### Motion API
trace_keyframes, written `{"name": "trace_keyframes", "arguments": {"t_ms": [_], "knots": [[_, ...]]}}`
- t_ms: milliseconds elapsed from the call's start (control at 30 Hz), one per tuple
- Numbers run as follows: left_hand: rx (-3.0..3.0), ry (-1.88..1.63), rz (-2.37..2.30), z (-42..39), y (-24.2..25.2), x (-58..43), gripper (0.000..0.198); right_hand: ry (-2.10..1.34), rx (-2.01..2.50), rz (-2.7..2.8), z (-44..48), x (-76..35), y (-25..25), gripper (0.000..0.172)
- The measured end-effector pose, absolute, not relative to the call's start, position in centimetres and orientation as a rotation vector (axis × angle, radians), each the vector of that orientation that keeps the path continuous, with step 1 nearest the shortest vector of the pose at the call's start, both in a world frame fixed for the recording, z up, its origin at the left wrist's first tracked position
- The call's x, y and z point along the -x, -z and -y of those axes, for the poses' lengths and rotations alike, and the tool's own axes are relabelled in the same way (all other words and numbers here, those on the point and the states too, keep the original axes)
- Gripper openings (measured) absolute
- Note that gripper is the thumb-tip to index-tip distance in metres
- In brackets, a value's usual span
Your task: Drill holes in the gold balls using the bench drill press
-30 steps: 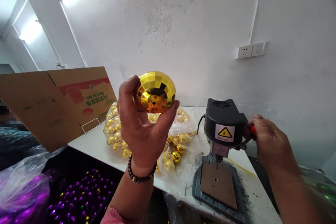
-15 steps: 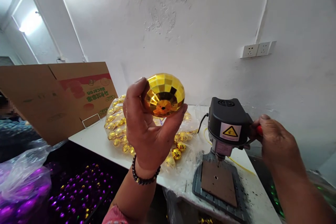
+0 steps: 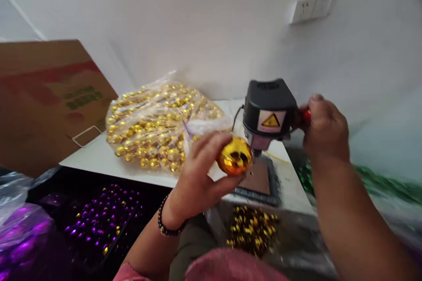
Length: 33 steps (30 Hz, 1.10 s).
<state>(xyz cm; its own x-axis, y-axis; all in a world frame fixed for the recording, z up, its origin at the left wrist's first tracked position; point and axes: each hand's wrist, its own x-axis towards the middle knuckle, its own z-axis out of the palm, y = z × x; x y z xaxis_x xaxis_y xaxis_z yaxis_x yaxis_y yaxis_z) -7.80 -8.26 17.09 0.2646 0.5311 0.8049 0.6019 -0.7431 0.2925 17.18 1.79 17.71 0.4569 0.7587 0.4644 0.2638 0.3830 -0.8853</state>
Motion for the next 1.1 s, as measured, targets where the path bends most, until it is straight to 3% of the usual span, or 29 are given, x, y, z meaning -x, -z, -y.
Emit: {"name": "trace_keyframes", "arguments": {"t_ms": [67, 167, 300, 433, 500, 600, 767, 900, 1000, 1100], "knots": [[3.02, 1.188, 1.236, 8.8, -12.1, 7.1, 0.063, -0.436, 1.16, 1.063, -2.0, -17.0, -17.7, 0.04], [3.532, 0.588, 1.538, 9.8, -5.0, 5.8, 0.07, -0.531, 0.94, 1.056, -2.2, -16.6, -17.8, 0.034], [3.537, 0.491, 1.798, 9.6, 0.0, 5.8, 0.076, -0.505, 0.851, 1.029, -2.1, -16.3, -17.9, 0.034], [2.979, 0.849, 2.123, 5.6, -0.9, 8.5, 0.044, -0.512, 0.8, 1.009, -2.1, -16.2, -18.0, 0.032], [2.522, 0.888, 2.198, 2.4, -2.3, 10.0, 0.037, -0.517, 0.794, 1.003, -2.1, -16.1, -18.0, 0.031], [2.231, 0.659, 2.265, -2.0, -4.1, 11.5, 0.039, -0.509, 0.759, 1.011, -2.1, -16.2, -17.9, 0.031], [2.288, -0.023, 2.358, -4.9, -4.4, 11.3, 0.042, -0.479, 0.79, 1.068, -2.2, -16.4, -17.5, 0.038], [2.233, -0.223, 2.343, -4.8, -3.7, 10.5, 0.042, -0.446, 0.78, 1.089, -2.3, -16.6, -17.3, 0.04], [2.241, -0.077, 2.296, -4.2, -3.8, 10.2, 0.041, -0.45, 0.79, 1.08, -2.3, -16.6, -17.3, 0.04], [2.451, 0.53, 2.316, -2.9, -4.1, 10.0, 0.047, -0.454, 0.787, 1.076, -2.5, -16.6, -17.3, 0.04]]}}
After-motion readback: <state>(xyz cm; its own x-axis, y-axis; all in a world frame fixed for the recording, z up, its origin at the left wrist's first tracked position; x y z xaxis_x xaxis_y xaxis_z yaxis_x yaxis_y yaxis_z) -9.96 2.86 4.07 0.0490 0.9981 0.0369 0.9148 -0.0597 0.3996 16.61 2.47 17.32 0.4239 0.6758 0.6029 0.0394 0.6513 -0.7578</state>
